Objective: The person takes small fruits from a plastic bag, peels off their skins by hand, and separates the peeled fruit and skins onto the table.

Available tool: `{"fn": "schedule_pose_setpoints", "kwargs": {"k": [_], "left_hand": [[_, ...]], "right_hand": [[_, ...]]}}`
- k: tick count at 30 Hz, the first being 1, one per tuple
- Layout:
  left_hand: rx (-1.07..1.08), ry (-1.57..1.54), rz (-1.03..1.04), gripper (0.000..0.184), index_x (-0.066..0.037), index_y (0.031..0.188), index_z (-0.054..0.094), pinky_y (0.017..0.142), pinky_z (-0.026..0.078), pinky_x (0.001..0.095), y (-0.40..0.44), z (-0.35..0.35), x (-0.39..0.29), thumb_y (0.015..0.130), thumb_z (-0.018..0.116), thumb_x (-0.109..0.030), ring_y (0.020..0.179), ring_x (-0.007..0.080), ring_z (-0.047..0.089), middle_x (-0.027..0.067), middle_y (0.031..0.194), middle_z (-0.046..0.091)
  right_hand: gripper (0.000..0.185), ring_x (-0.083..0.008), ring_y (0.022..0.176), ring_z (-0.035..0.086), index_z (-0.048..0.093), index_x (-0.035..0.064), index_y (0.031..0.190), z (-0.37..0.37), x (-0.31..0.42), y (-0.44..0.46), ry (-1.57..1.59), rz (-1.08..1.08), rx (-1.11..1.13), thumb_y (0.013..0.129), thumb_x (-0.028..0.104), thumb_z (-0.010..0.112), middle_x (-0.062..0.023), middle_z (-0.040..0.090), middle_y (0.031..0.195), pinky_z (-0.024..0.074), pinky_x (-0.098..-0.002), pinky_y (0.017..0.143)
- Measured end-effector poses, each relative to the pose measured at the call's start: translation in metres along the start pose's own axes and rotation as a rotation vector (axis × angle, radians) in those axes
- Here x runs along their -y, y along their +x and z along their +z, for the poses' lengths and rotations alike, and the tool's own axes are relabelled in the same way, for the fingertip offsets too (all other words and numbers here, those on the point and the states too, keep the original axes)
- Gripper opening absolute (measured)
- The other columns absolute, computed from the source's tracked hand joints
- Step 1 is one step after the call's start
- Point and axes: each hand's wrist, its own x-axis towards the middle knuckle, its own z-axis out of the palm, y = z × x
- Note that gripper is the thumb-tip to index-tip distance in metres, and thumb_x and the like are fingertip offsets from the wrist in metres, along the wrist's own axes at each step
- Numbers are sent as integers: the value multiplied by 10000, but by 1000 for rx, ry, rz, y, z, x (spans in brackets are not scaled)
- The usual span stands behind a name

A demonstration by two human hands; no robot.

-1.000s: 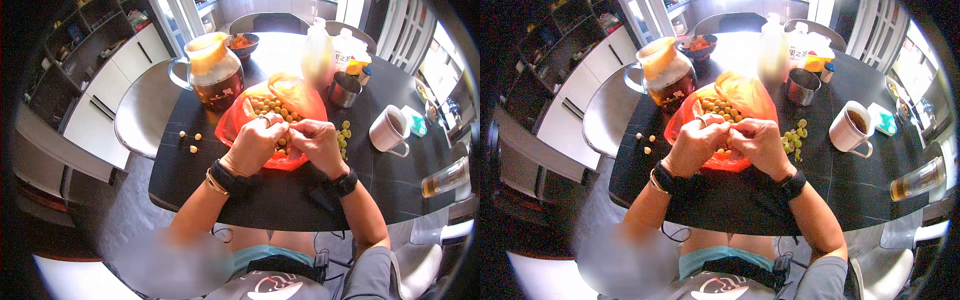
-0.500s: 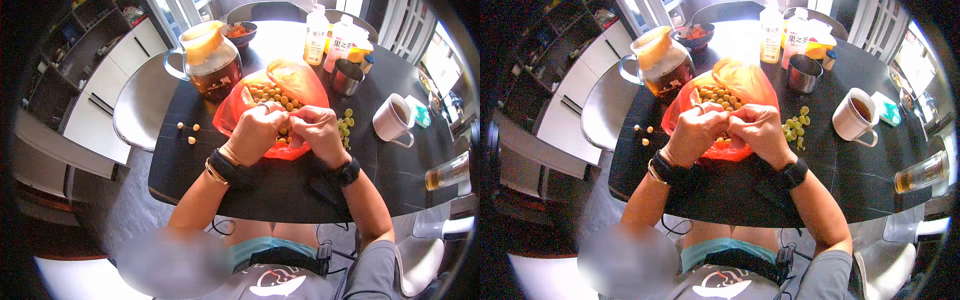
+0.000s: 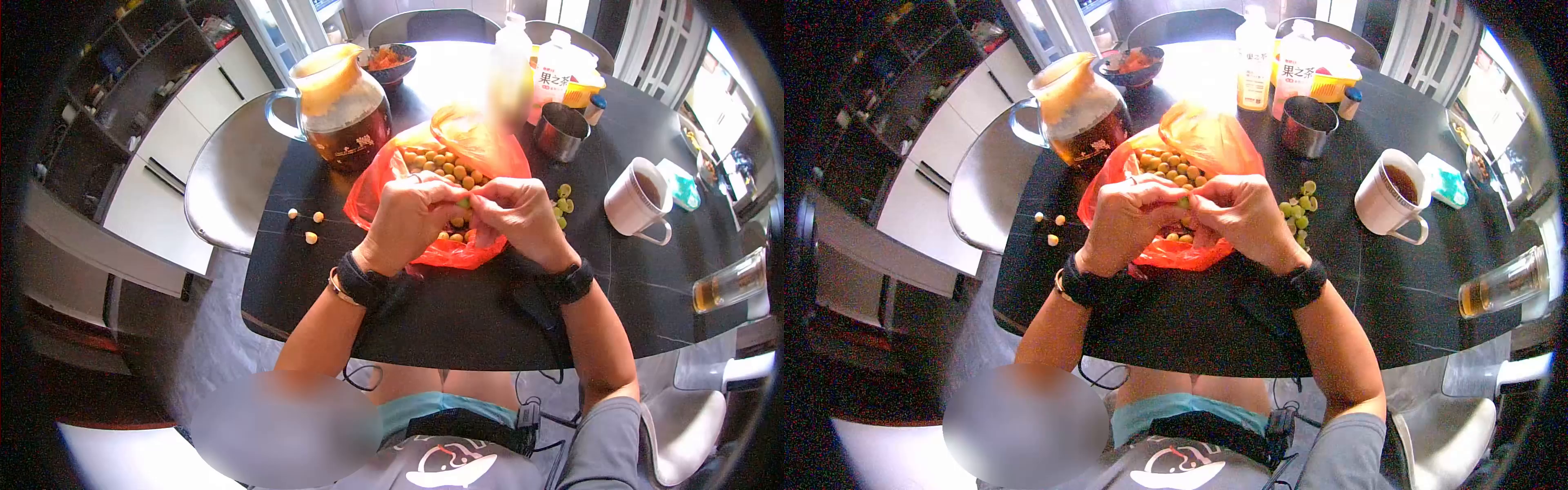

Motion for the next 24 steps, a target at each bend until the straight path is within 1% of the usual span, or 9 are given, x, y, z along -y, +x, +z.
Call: {"fn": "schedule_pose_setpoints", "kwargs": {"k": [4,6,7,9,11,12,17,22,24], "left_hand": [[3,-11,-1,177,11,929,687,633,526,241,1,2,-5,762,717,-41,713,111,642,78,813,679],[-9,-299,-257,152,11,879,696,649,508,252,-1,4,-6,738,720,-41,702,109,638,95,784,681],[-10,-297,-254,152,11,879,696,649,508,252,-1,3,-7,738,720,-41,702,109,638,95,784,681],[33,-385,-328,153,18,912,691,652,511,222,0,0,-8,775,708,-49,723,67,624,67,807,690],[47,-442,-322,162,25,940,678,652,525,224,0,-1,-5,795,694,-45,730,81,634,70,832,687],[61,-501,-321,171,33,968,666,651,538,226,1,-1,-4,815,681,-42,736,95,644,73,857,684],[43,-493,-314,204,36,1009,647,676,542,232,1,2,-2,824,674,-47,747,97,642,68,859,683],[74,-438,-303,223,32,1034,635,693,541,235,1,2,-2,831,670,-55,764,105,642,62,878,680],[84,-579,-298,226,25,1037,636,703,542,239,0,2,1,834,674,-68,781,110,641,71,892,677]], "right_hand": [[165,-81,569,611,636,-57,883,2,-1,-1,-121,-31,-41,892,101,587,-50,641,695,504,-213,506],[165,-80,564,609,637,-57,881,2,0,-2,-159,-49,-55,892,99,584,-50,641,690,502,-212,505],[165,-77,568,608,638,-55,888,2,2,-3,-158,-35,-60,893,101,585,-53,643,701,502,-211,507],[165,-74,571,608,638,-53,896,2,3,-2,-158,-29,-65,894,104,586,-56,646,713,501,-210,510],[161,-69,578,603,638,-48,907,-1,-1,-1,-4,-16,-23,892,106,593,-59,649,727,498,-207,512],[161,-69,578,603,638,-48,907,-2,-4,1,-6,-19,-24,892,106,593,-59,649,727,498,-207,512],[151,-73,574,594,630,-47,935,-2,-8,2,29,-23,-7,886,92,600,-54,650,744,495,-208,518],[130,-64,583,585,627,-44,927,-1,-5,0,-69,-49,-55,863,67,609,-45,641,739,487,-206,523],[122,-60,587,582,627,-42,920,-1,-5,0,-78,-64,-69,856,61,611,-42,637,733,484,-205,524]]}}
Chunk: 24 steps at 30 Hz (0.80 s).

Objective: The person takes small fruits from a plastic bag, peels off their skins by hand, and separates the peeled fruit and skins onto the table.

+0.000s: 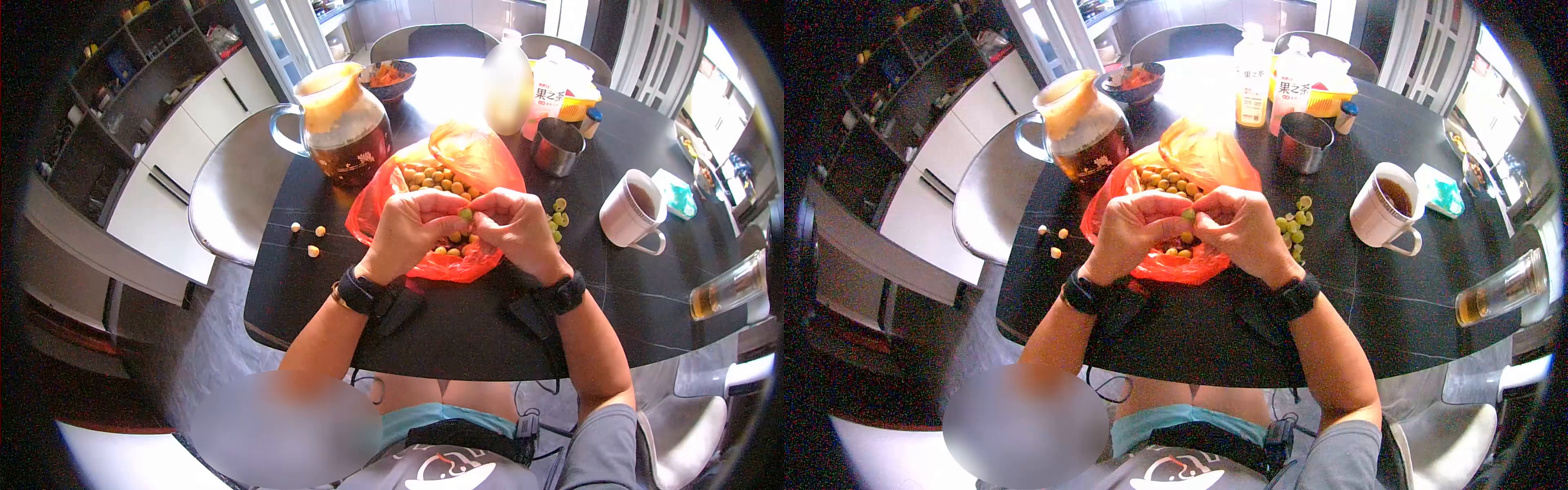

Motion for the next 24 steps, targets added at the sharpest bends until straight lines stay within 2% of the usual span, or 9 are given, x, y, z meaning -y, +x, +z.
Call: {"fn": "schedule_pose_setpoints", "kwargs": {"k": [4,6,8,12,15,18,22,24], "left_hand": [[9,-74,-36,246,18,1058,629,715,547,246,1,-3,0,838,675,-82,807,120,642,81,920,672],[33,-257,-125,280,12,1101,610,734,551,252,2,-5,0,846,668,-89,853,132,642,87,971,662],[44,-289,-153,294,8,1118,602,748,551,254,1,-6,-6,849,665,-93,877,139,641,88,992,657],[40,-348,-218,336,5,1156,583,792,545,261,3,-10,-2,851,668,-110,932,154,635,99,1050,642],[54,-383,-150,337,9,1148,588,800,542,262,5,-10,1,848,674,-117,918,155,639,99,1047,645],[61,-337,-158,324,15,1134,596,808,537,257,2,-12,-4,848,674,-114,904,146,640,92,1036,650],[44,-281,-91,300,10,1105,615,788,533,248,3,-11,-4,834,685,-97,867,127,639,78,1024,655],[6,-150,-65,253,7,1044,643,762,525,246,3,-10,-10,812,699,-78,849,112,628,65,990,662]], "right_hand": [[111,-58,587,576,624,-36,903,1,1,1,-91,-16,-14,853,62,608,-36,628,721,481,-206,522],[107,-60,581,575,621,-35,904,-1,2,1,-139,-26,-14,856,59,601,-33,624,716,480,-207,518],[114,-68,591,582,609,-37,926,-3,-2,2,-22,-12,30,876,60,575,-33,621,722,481,-212,517],[127,-78,611,597,593,-41,958,-2,-2,2,12,-38,52,904,60,537,-48,622,750,496,-215,534],[156,-96,643,615,574,-40,1001,-1,-7,4,132,-38,70,927,79,506,-70,627,798,518,-224,568],[197,-125,683,630,546,-31,1053,-1,-9,3,477,156,63,944,119,479,-87,634,853,538,-238,614],[212,-113,667,618,562,-30,1062,-2,-9,2,480,159,121,947,129,481,-83,636,860,525,-227,609],[232,-98,648,603,583,-26,1068,-1,-7,3,429,125,81,937,156,527,-64,637,843,508,-216,597]]}}
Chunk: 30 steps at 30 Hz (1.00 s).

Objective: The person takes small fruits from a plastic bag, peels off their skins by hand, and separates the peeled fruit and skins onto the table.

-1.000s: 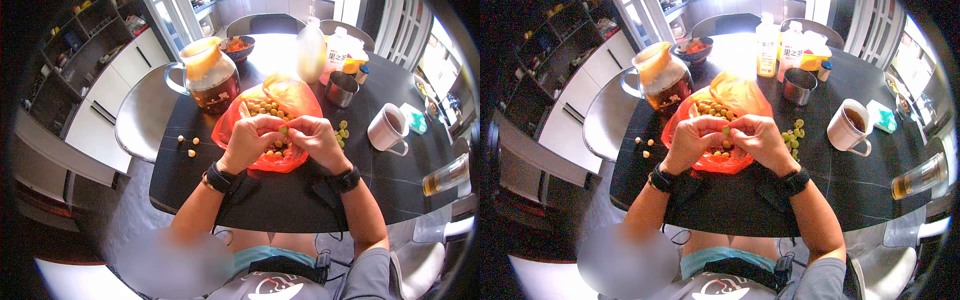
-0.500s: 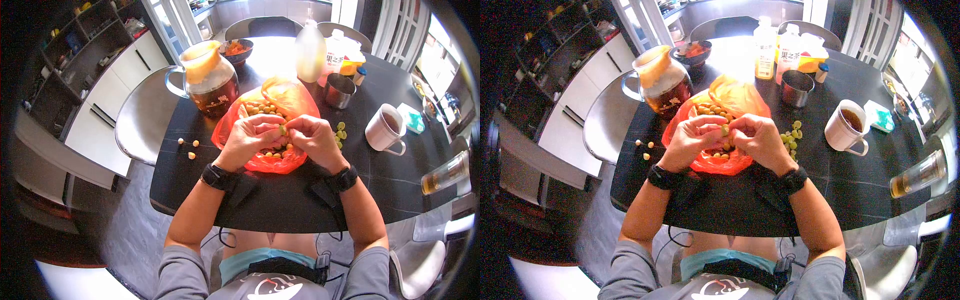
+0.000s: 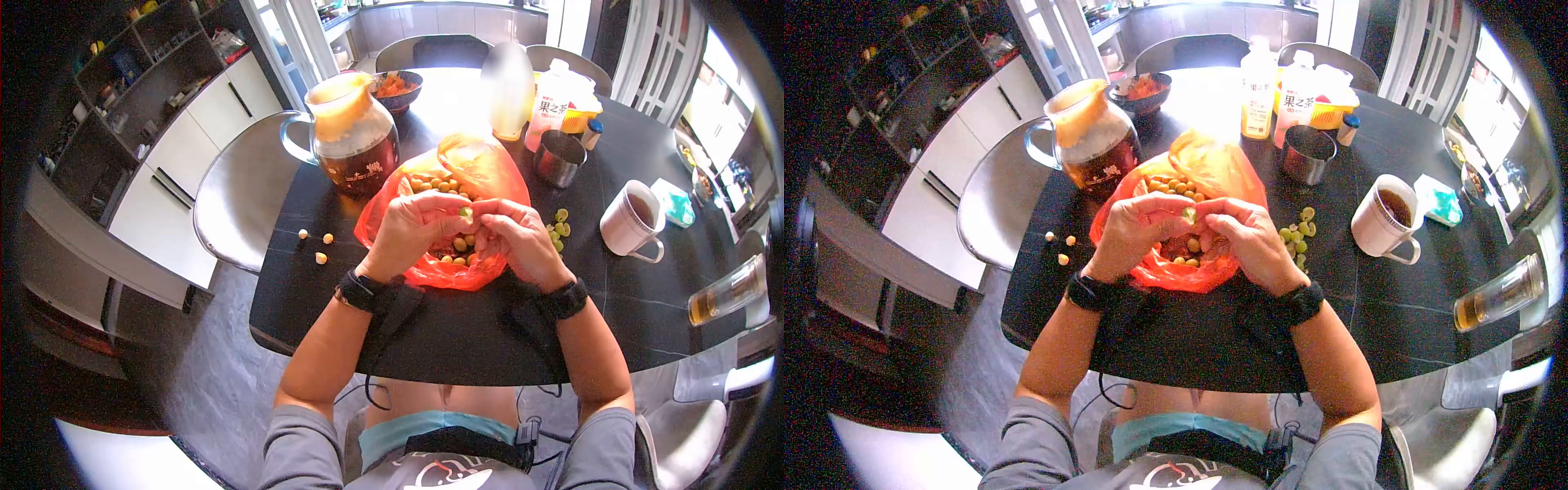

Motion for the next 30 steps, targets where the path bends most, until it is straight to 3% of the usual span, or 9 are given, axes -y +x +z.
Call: {"fn": "schedule_pose_setpoints", "kwargs": {"k": [6,10,13,16,18,30], "left_hand": [[54,449,344,182,4,968,667,744,510,245,2,-5,3,796,696,-48,846,103,610,62,904,663],[11,385,258,199,0,981,665,746,510,252,0,0,1,789,696,-41,842,108,617,68,903,665],[12,357,228,214,15,1012,652,668,500,208,-1,1,1,821,688,-72,769,56,595,31,875,656],[4,406,274,230,12,1029,653,664,507,216,0,0,0,817,688,-70,750,67,606,49,875,661],[57,551,438,233,2,1046,656,670,515,224,2,-1,-1,818,674,-46,735,83,619,67,870,663],[45,186,270,187,-4,1037,667,650,506,220,-3,6,4,868,635,-78,746,81,608,38,841,654]], "right_hand": [[286,-75,647,595,606,-23,1062,2,8,-6,-8,73,67,893,207,625,-28,637,808,499,-205,597],[281,-74,656,602,609,-24,1061,-1,7,-4,-20,50,80,895,203,621,-33,644,828,507,-208,610],[270,-79,675,613,612,-23,1058,0,7,-4,49,30,71,893,191,624,-41,650,844,516,-216,622],[263,-88,692,617,610,-29,1059,2,9,-5,34,16,62,889,170,628,-52,653,855,517,-217,631],[248,-95,690,615,609,-37,1051,1,9,-5,-93,-60,91,888,149,626,-57,649,850,516,-219,633],[174,-75,582,574,611,-40,1005,11,13,-9,-110,-74,-13,863,59,595,-60,645,783,492,-210,541]]}}
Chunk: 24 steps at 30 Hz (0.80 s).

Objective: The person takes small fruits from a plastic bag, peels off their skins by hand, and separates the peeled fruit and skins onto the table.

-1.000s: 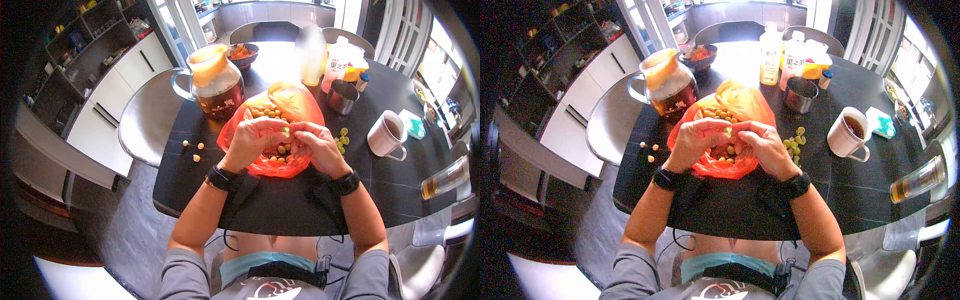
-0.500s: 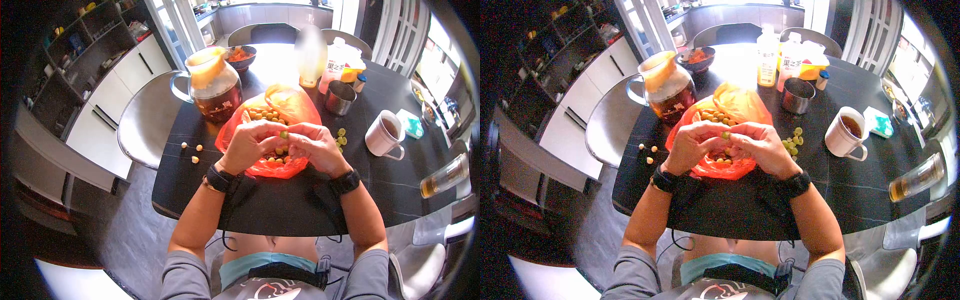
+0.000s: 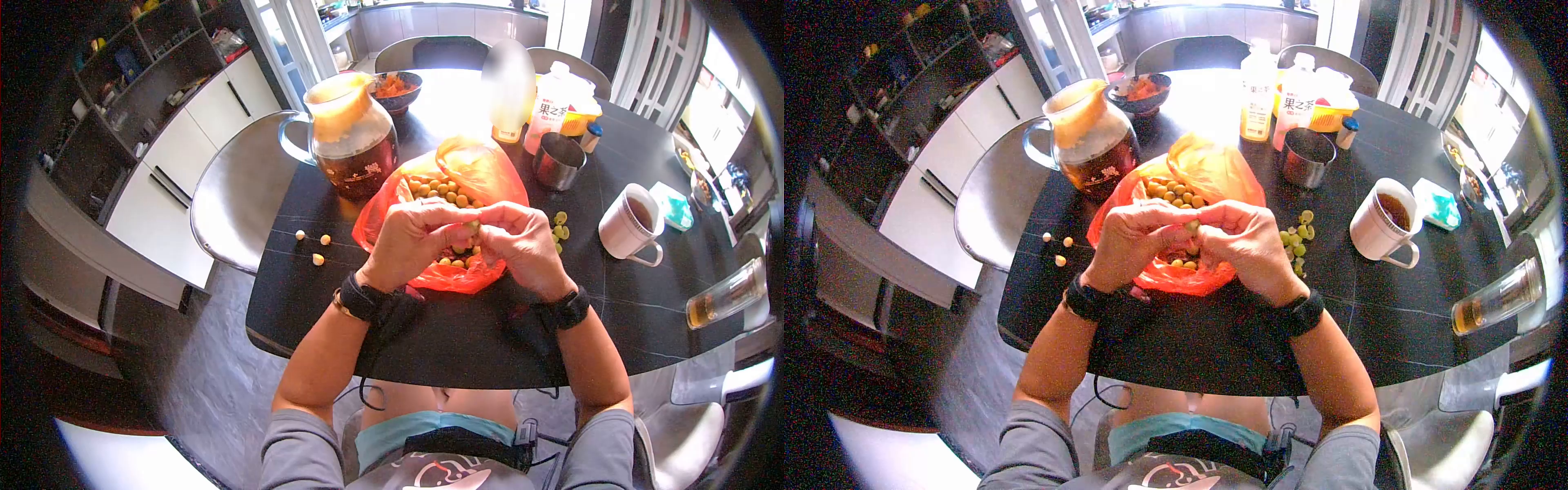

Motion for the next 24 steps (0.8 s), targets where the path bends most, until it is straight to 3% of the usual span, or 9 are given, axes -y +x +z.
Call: {"fn": "schedule_pose_setpoints", "kwargs": {"k": [7,9,12,15,21,24], "left_hand": [[-47,-126,-98,206,4,1054,658,663,512,203,-2,7,-10,884,626,-107,750,71,617,39,856,671],[-30,-221,-186,228,1,1066,648,698,552,236,-1,6,-13,874,638,-123,778,116,656,77,925,680],[3,-382,-354,254,3,1097,632,703,551,235,-1,-2,-6,888,623,-141,800,113,653,76,947,677],[45,-508,-383,289,3,1140,607,715,553,242,0,-10,-1,902,605,-159,825,107,646,73,964,670],[-36,-268,-218,300,8,1153,593,741,556,253,2,-1,-5,922,574,-184,825,117,643,79,995,658],[-41,-241,-239,280,1,1147,597,742,556,252,3,-3,-3,922,573,-166,823,116,642,73,976,659]], "right_hand": [[149,-72,565,572,612,-45,976,2,6,-3,-45,-24,-24,851,36,594,-56,640,760,487,-211,518],[139,-75,558,575,613,-42,963,-2,5,-3,-61,-30,-13,857,45,595,-57,636,748,490,-212,511],[142,-81,556,581,607,-42,969,-5,3,-2,-32,-24,3,869,58,597,-61,634,745,489,-209,505],[148,-83,565,587,599,-43,977,0,0,0,-20,-42,14,882,70,595,-62,635,751,490,-207,503],[134,-83,570,587,592,-43,979,2,-4,1,-106,-95,-54,891,58,577,-60,626,748,493,-207,515],[115,-84,577,588,588,-39,969,8,-2,-1,-237,-133,-69,887,40,570,-54,620,737,495,-209,519]]}}
